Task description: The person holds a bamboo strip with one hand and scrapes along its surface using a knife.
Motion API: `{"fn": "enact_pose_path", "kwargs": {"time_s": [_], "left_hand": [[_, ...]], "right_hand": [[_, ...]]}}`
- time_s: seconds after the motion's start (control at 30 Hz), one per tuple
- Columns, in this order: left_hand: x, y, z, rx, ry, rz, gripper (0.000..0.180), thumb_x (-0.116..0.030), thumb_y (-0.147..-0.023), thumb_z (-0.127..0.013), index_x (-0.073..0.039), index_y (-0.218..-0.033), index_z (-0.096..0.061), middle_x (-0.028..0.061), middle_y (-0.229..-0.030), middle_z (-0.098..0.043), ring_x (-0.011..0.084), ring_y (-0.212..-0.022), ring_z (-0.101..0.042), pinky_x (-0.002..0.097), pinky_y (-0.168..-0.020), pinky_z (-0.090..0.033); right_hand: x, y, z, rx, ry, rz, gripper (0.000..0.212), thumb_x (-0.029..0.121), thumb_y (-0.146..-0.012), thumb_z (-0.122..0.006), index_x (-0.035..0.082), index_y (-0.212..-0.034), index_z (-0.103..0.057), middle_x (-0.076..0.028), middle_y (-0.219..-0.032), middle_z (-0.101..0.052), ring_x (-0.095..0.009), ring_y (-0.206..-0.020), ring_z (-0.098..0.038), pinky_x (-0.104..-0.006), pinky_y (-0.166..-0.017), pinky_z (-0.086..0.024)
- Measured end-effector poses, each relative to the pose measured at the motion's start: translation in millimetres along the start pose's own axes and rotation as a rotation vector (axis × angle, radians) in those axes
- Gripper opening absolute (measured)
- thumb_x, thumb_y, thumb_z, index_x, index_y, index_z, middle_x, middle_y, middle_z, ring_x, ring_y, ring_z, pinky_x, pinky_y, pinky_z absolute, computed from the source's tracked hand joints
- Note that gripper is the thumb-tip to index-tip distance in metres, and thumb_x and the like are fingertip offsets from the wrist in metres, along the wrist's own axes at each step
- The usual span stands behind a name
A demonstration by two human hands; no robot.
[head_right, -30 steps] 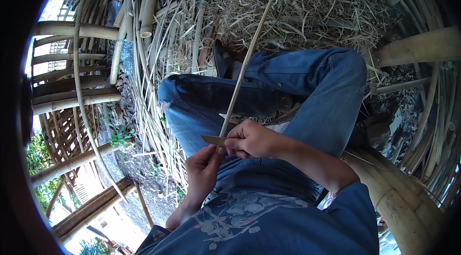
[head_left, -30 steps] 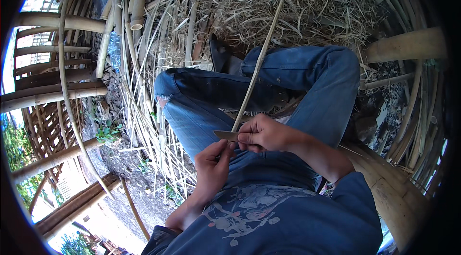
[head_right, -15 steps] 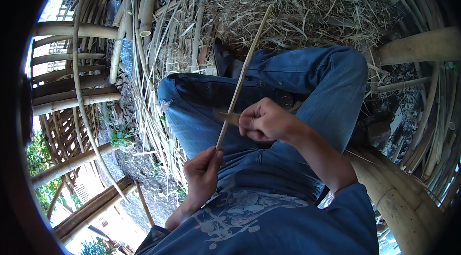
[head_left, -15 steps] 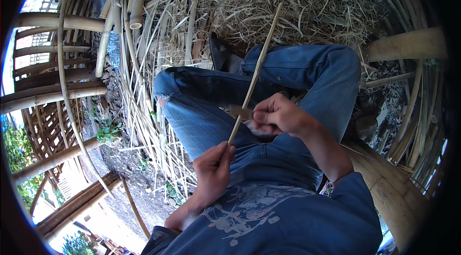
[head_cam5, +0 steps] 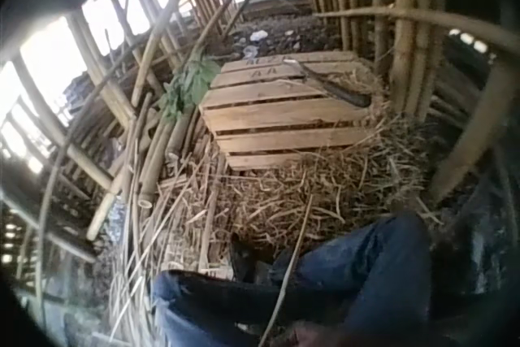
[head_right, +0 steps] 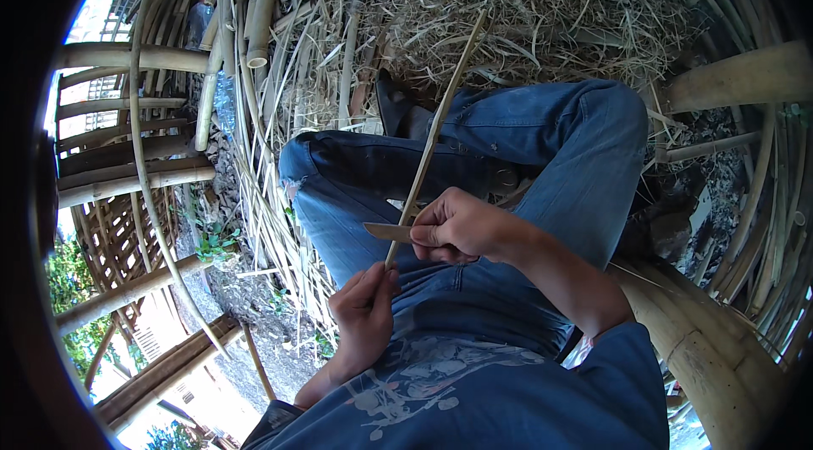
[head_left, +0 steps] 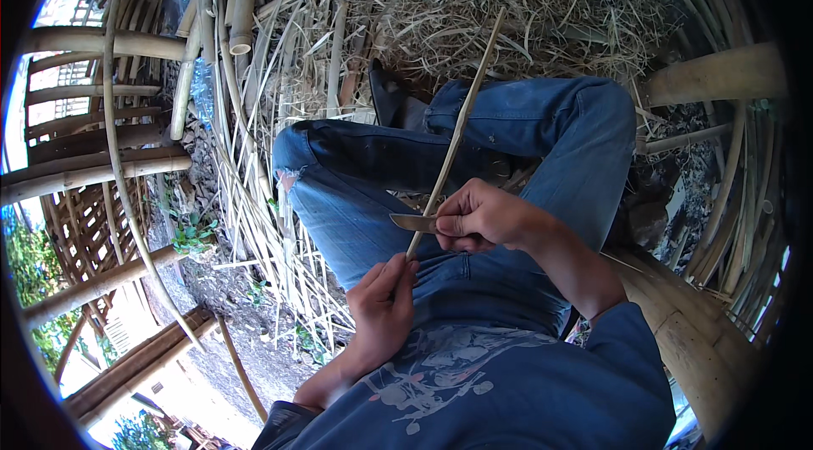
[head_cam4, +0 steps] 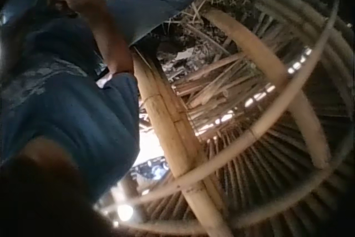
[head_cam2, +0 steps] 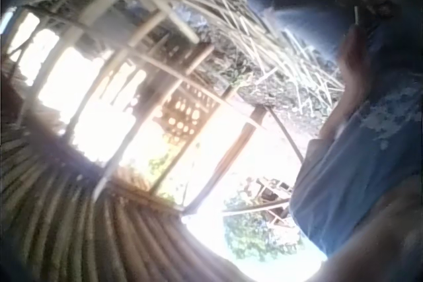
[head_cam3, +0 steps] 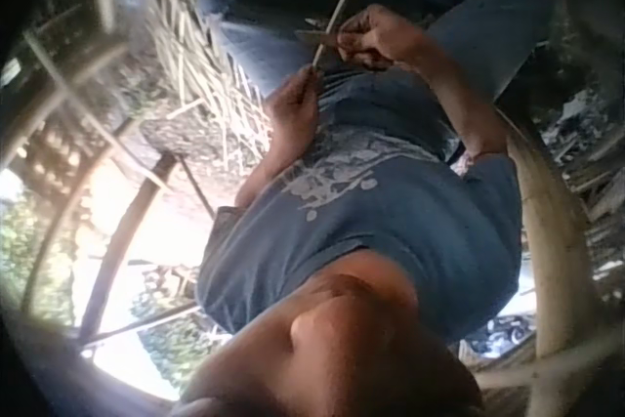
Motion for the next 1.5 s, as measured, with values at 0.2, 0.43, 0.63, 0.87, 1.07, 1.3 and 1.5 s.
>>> {"fn": "enact_pose_path", "kwargs": {"time_s": [0.2,0.43,0.63,0.87,1.07,1.3,1.5], "left_hand": [[-3.2,-0.2,1.5,-0.059,-0.092,-0.08,0.009,0.003,-0.086,-0.064,0.004,-0.095,-0.064,0.0086,-0.063,-0.053,0.0101,-0.051,-0.048,0.0253,-0.046,-0.038],[0.0,3.1,3.7,-0.042,-0.09,-0.055,0.008,0.003,-0.086,-0.062,0.006,-0.094,-0.064,0.0088,-0.066,-0.056,0.0095,-0.056,-0.052,0.0241,-0.049,-0.04],[-2.2,5.8,5.9,-0.018,-0.113,-0.032,0.01,0.004,-0.087,-0.061,0.007,-0.095,-0.065,0.0092,-0.07,-0.061,0.0092,-0.059,-0.057,0.0228,-0.051,-0.043],[9.3,24.0,7.0,-0.008,-0.077,0.0,0.007,0.001,-0.087,-0.063,0.003,-0.093,-0.066,0.0099,-0.065,-0.058,0.0122,-0.053,-0.053,0.0253,-0.048,-0.041],[17.8,15.7,9.7,0.019,-0.042,0.072,0.009,-0.001,-0.088,-0.062,0.004,-0.094,-0.066,0.0099,-0.065,-0.059,0.0112,-0.054,-0.054,0.0254,-0.049,-0.041],[12.8,10.1,6.3,0.046,-0.003,0.054,0.01,-0.001,-0.088,-0.062,0.004,-0.095,-0.066,0.0088,-0.063,-0.058,0.0103,-0.054,-0.052,0.0254,-0.049,-0.04],[14.5,15.8,7.8,0.048,0.034,0.059,0.009,-0.001,-0.088,-0.061,0.005,-0.094,-0.066,0.0089,-0.061,-0.056,0.0115,-0.052,-0.051,0.0265,-0.048,-0.039]], "right_hand": [[8.9,7.3,13.7,-0.137,0.021,0.125,0.025,0.012,-0.094,-0.056,-0.002,-0.076,-0.064,0.0,-0.053,-0.05,-0.004,-0.041,-0.04,-0.0197,-0.037,-0.029],[18.0,13.4,32.7,-0.248,0.03,0.195,0.024,0.008,-0.093,-0.055,-0.006,-0.074,-0.062,-0.004,-0.051,-0.051,-0.005,-0.039,-0.039,-0.0202,-0.035,-0.027],[19.6,16.2,36.0,-0.305,0.04,0.219,0.023,0.005,-0.091,-0.054,-0.006,-0.073,-0.063,-0.004,-0.052,-0.052,-0.005,-0.038,-0.04,-0.0206,-0.035,-0.027],[37.7,45.1,94.9,-0.656,-0.159,0.443,0.022,0.009,-0.093,-0.05,-0.002,-0.075,-0.058,-0.001,-0.052,-0.047,-0.004,-0.039,-0.037,-0.0204,-0.035,-0.027],[31.9,40.1,60.3,-0.5,-0.013,0.409,0.026,0.014,-0.094,-0.05,0.0,-0.075,-0.058,0.0,-0.052,-0.047,-0.004,-0.04,-0.038,-0.0203,-0.035,-0.026],[0.0,4.6,4.9,-0.036,0.031,0.054,0.022,0.009,-0.093,-0.055,-0.002,-0.074,-0.061,-0.002,-0.053,-0.051,-0.005,-0.04,-0.04,-0.0205,-0.036,-0.028],[6.9,10.2,35.6,-0.148,-0.079,0.142,0.027,0.012,-0.095,-0.053,-0.003,-0.074,-0.06,-0.002,-0.051,-0.049,-0.005,-0.037,-0.037,-0.0208,-0.034,-0.027]]}}
Point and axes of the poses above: each hand's wrist, its own y-axis away from the middle knuckle, its own z-axis out of the back of the hand, x = y × z, the point moved 3 cm from there along -y, towards the middle knuckle
